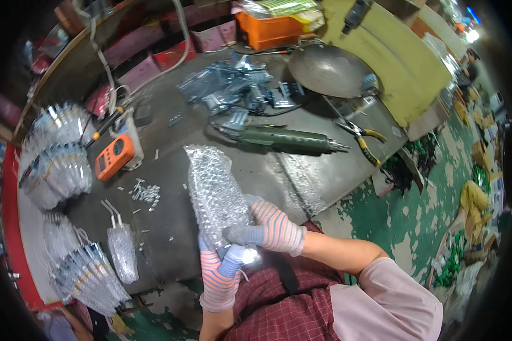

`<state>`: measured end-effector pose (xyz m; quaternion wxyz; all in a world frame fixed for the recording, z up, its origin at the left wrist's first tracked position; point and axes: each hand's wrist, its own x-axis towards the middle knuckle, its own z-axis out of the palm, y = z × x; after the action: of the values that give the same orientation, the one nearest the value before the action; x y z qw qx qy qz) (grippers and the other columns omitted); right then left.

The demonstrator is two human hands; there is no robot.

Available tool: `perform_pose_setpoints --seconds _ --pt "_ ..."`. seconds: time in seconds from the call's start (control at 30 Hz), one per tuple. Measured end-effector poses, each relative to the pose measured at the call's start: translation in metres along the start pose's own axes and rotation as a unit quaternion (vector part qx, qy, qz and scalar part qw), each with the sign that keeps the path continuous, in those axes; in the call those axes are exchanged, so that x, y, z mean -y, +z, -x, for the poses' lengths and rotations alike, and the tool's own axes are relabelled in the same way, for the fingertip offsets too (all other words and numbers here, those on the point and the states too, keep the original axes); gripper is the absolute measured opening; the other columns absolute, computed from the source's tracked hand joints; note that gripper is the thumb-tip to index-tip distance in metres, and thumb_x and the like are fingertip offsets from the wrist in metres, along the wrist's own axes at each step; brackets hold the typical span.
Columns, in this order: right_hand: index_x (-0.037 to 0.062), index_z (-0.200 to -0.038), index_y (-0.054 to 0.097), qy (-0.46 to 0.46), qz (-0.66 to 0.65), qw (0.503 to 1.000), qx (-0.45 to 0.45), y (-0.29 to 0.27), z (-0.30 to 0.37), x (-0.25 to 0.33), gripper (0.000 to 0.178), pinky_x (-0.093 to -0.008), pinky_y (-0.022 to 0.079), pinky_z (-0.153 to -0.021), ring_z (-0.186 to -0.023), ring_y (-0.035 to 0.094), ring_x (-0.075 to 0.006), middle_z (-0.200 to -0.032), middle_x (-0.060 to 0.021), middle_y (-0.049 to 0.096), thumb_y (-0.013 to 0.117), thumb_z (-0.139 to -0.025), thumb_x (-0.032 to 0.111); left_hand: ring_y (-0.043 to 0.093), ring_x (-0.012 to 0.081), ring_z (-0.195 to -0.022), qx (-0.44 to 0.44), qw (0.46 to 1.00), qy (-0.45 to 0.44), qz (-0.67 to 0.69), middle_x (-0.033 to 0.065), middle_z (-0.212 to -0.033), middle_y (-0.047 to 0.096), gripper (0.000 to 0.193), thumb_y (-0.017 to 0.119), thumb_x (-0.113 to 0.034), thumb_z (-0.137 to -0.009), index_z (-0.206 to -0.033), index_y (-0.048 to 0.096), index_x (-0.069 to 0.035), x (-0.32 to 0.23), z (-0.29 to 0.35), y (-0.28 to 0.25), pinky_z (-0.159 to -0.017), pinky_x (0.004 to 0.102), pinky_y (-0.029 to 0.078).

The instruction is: The person attaches metal brackets onto light fixtures using screws, an electric screwdriver, and pliers, wraps rubber bands around the assembled units, and retrieves more components from the shelf.

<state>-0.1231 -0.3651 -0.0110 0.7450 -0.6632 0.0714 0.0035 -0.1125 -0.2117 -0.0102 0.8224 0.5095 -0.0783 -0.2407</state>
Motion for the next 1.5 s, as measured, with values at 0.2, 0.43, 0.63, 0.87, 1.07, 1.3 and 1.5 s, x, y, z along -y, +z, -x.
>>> perform_pose_setpoints --seconds 0.2,0.43,0.63,0.87,1.07,1.3,1.5 --pt "-0.0019 -0.123 0.051 -0.039 0.226 0.973 0.005 -0.012 0.012 0.009 0.061 -0.04 0.046 -0.092 -0.107 0.057 -0.0389 -0.112 -0.0255 0.057 0.065 -0.088 0.046 0.065 0.0274 -0.094 0.02 0.999 0.034 0.02 0.0175 -0.122 0.055 0.072 0.069 -0.024 -0.085 -0.145 0.033 -0.006 0.02 0.0 -0.013 -0.062 0.0363 0.06" --pt "0.0048 -0.097 0.066 -0.171 0.478 0.837 -0.203 -0.168 0.026 0.024 0.022 -0.0433 0.051 -0.079 -0.09 0.062 -0.0352 -0.092 -0.0156 0.065 0.061 -0.085 0.023 0.062 0.0269 -0.082 -0.039 0.997 -0.058 0.034 0.0144 -0.113 0.059 0.074 0.076 -0.037 -0.077 -0.136 0.043 -0.007 0.022 -0.004 -0.011 -0.056 0.0388 0.055" --pt "0.015 -0.122 0.063 0.195 0.605 0.674 -0.377 -0.315 -0.002 0.037 0.045 -0.0444 0.04 -0.1 -0.123 0.047 -0.0366 -0.132 -0.0155 0.054 0.064 -0.083 0.037 0.063 0.0294 -0.085 -0.071 0.981 -0.114 0.138 0.0143 -0.113 0.059 0.082 0.08 -0.045 -0.07 -0.133 0.046 -0.005 0.043 -0.002 -0.035 -0.059 0.0381 0.054" --pt "0.0091 -0.107 0.061 0.086 0.637 0.698 -0.317 -0.279 -0.001 0.029 0.023 -0.043 0.048 -0.088 -0.106 0.059 -0.0335 -0.111 -0.0135 0.063 0.06 -0.089 0.025 0.065 0.0247 -0.078 -0.052 0.99 -0.095 0.09 0.0213 -0.12 0.059 0.092 0.078 -0.049 -0.072 -0.14 0.038 -0.001 0.014 -0.014 -0.025 -0.059 0.0334 0.056" --pt "0.004 -0.097 0.054 0.042 0.009 0.999 0.027 -0.094 0.023 0.054 0.013 -0.0301 0.049 -0.07 -0.073 0.058 -0.0128 -0.077 -0.0058 0.058 0.055 -0.095 0.017 0.066 0.0288 -0.074 0.103 0.897 -0.2 0.38 0.0305 -0.135 0.049 0.072 0.066 -0.042 -0.087 -0.141 0.039 -0.003 0.017 -0.027 -0.033 -0.046 0.0351 0.051" --pt "0.0064 -0.102 0.056 0.078 -0.217 0.968 0.097 -0.054 -0.011 0.018 0.012 -0.0346 0.052 -0.072 -0.072 0.063 -0.0196 -0.077 -0.0073 0.061 0.057 -0.094 0.015 0.064 0.038 -0.079 0.105 0.893 -0.166 0.404 0.0244 -0.125 0.055 0.064 0.065 -0.038 -0.087 -0.134 0.047 0.003 0.025 -0.01 -0.044 -0.043 0.034 0.046" --pt "0.0032 -0.107 0.059 -0.198 0.211 0.95 -0.114 -0.026 -0.009 0.011 0.024 -0.0455 0.047 -0.1 -0.113 0.06 -0.0396 -0.119 -0.0204 0.063 0.065 -0.085 0.009 0.065 0.0339 -0.072 0.027 0.915 -0.181 0.36 0.021 -0.113 0.059 0.055 0.067 -0.026 -0.088 -0.136 0.048 -0.007 0.023 0.006 -0.054 -0.047 0.0371 0.051"
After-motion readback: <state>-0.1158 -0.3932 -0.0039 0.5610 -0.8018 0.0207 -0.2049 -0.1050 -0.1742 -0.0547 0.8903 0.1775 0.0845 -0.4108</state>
